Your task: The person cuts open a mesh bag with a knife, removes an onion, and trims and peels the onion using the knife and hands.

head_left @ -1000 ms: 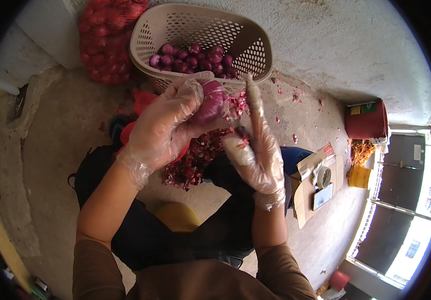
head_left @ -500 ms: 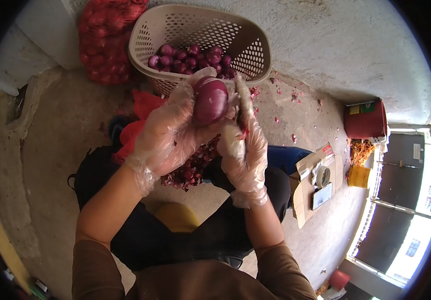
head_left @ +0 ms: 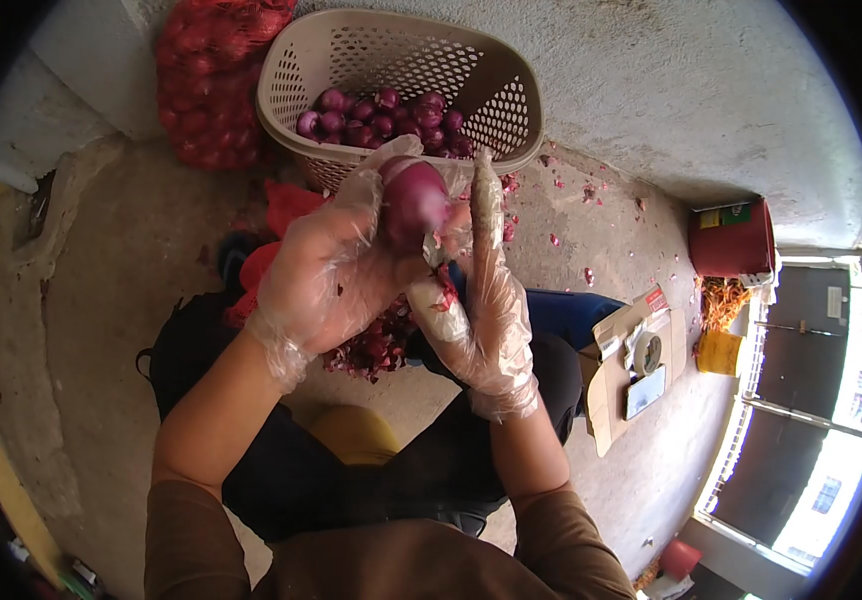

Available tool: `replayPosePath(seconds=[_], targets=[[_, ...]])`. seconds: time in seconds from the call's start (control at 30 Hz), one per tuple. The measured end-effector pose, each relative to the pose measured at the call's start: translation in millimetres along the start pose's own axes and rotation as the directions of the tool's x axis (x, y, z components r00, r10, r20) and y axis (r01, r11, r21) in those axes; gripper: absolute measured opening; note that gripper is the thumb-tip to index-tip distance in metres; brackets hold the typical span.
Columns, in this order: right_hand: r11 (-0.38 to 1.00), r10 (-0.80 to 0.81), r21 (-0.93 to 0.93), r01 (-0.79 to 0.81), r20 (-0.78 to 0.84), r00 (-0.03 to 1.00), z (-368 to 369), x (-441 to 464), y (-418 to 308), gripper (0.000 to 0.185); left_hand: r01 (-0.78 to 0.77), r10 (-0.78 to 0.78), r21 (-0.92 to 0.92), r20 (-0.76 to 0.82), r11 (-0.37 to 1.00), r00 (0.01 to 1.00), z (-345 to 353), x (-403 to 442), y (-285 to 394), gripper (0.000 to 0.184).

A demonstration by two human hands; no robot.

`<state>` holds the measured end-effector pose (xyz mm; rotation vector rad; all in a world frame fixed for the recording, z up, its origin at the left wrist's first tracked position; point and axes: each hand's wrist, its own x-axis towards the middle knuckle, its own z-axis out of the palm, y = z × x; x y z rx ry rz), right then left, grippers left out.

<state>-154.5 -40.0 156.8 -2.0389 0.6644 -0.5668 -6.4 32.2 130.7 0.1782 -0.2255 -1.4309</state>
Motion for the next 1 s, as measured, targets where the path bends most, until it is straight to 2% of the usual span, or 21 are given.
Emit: replayPosePath(seconds=[0.03, 0.1, 0.27, 0.33, 0.47, 0.53, 0.63, 0.73, 0.83, 1.0], targets=[[0.998, -0.016, -0.059, 0.016, -0.008, 1.0, 0.2, 0.4, 0.4, 0.09, 0.012, -0.013, 0.021, 0.006, 1.0, 1.0, -0.8, -0.5, 0.4, 0.061], [1.0, 0.01, -0.005, -0.01, -0.003, 1.0, -2.6, 1.6, -4.8, 0.082, -0.013, 0.015, 0.032, -0.061, 0.999, 0.998, 2.2, 0.9, -1.6, 0.064], [0.994, -0.101, -0.054, 0.097, -0.072, 0.992, 0.2, 3.3, 5.7, 0.069, -0.009, 0.013, 0.039, -0.109, 0.999, 0.994, 4.2, 0.0, -0.6, 0.063], [0.998, -0.032, 0.049, 0.038, -0.11, 0.993, 0.1, 2.5, 2.9, 0.068, 0.004, -0.001, 0.038, -0.074, 0.999, 0.997, 4.9, 0.7, -0.8, 0.059], [0.95, 0.123, 0.303, -0.072, -0.151, 0.981, -0.4, 0.2, 4.2, 0.069, 0.029, -0.019, 0.066, -0.145, 0.997, 0.989, 9.7, 0.6, -2.0, 0.059], [0.942, 0.12, 0.331, -0.062, -0.157, 0.98, -4.4, -1.6, 8.1, 0.069, 0.072, -0.061, 0.056, -0.181, 0.996, 0.982, 2.1, 2.6, -1.0, 0.063], [0.969, 0.045, 0.248, -0.01, -0.138, 0.989, -11.4, -0.8, 16.7, 0.072, 0.053, -0.034, 0.114, -0.161, 0.992, 0.986, 1.9, 3.6, -0.5, 0.064], [0.997, -0.063, 0.05, 0.065, -0.051, 0.997, -18.3, 2.9, 13.4, 0.077, 0.127, -0.118, 0.027, -0.229, 0.992, 0.966, -1.3, 1.1, 0.8, 0.064], [0.982, -0.156, -0.102, 0.158, 0.033, 0.987, -21.2, 5.0, 8.6, 0.085, 0.14, -0.105, 0.122, -0.252, 0.983, 0.962, -2.1, 0.7, -0.2, 0.067], [0.962, -0.121, -0.225, 0.152, 0.148, 0.982, -24.3, 2.9, 3.7, 0.092, 0.152, -0.065, 0.309, -0.276, 0.939, 0.959, -3.6, 3.2, -2.5, 0.07]])
